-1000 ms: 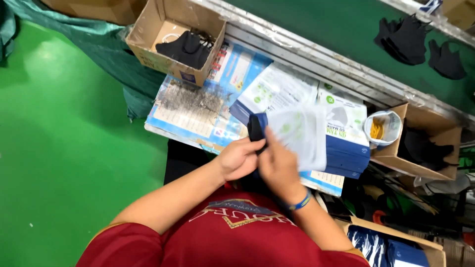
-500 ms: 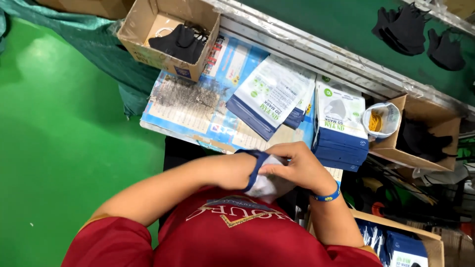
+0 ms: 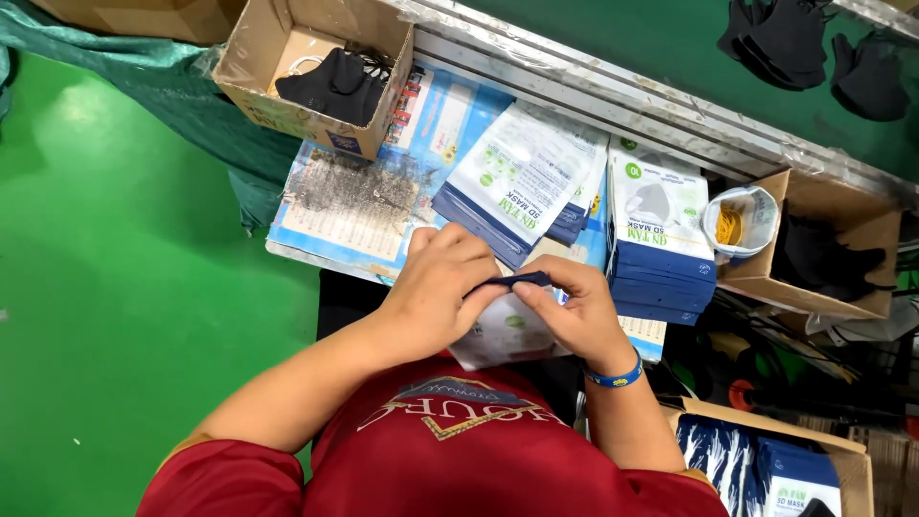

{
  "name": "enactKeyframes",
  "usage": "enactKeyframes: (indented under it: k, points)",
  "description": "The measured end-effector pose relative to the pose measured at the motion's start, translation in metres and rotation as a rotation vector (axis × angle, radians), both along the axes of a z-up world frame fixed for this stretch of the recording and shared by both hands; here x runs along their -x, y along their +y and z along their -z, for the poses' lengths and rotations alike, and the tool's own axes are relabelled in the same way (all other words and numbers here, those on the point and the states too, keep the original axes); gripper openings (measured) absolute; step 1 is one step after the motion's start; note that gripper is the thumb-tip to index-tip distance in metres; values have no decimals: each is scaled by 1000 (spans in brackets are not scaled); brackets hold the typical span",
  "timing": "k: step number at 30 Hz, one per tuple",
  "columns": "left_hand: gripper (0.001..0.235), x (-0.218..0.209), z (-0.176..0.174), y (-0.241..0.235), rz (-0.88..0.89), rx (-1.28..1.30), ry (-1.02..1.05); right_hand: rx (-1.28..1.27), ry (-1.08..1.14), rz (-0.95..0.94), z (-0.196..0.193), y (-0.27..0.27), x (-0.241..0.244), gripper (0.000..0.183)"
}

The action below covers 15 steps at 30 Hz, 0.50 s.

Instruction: The recorder is placing black face masks into blue and white packets on an industrial assembly line.

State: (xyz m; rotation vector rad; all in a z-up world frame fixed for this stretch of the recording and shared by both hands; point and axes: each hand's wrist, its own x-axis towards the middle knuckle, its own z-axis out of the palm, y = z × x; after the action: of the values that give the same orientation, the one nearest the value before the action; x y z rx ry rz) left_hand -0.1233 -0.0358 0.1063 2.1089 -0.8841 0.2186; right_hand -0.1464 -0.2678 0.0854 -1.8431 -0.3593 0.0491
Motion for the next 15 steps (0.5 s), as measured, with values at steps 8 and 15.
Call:
enactKeyframes:
  k: [8,15]
  points:
    - [12,-11,-5,1,80,-19,50,40,-172,85,-10,-12,6,6]
    - [23,-26,2,-9,182,-27,94,-145,-80,206,8,-33,2,6]
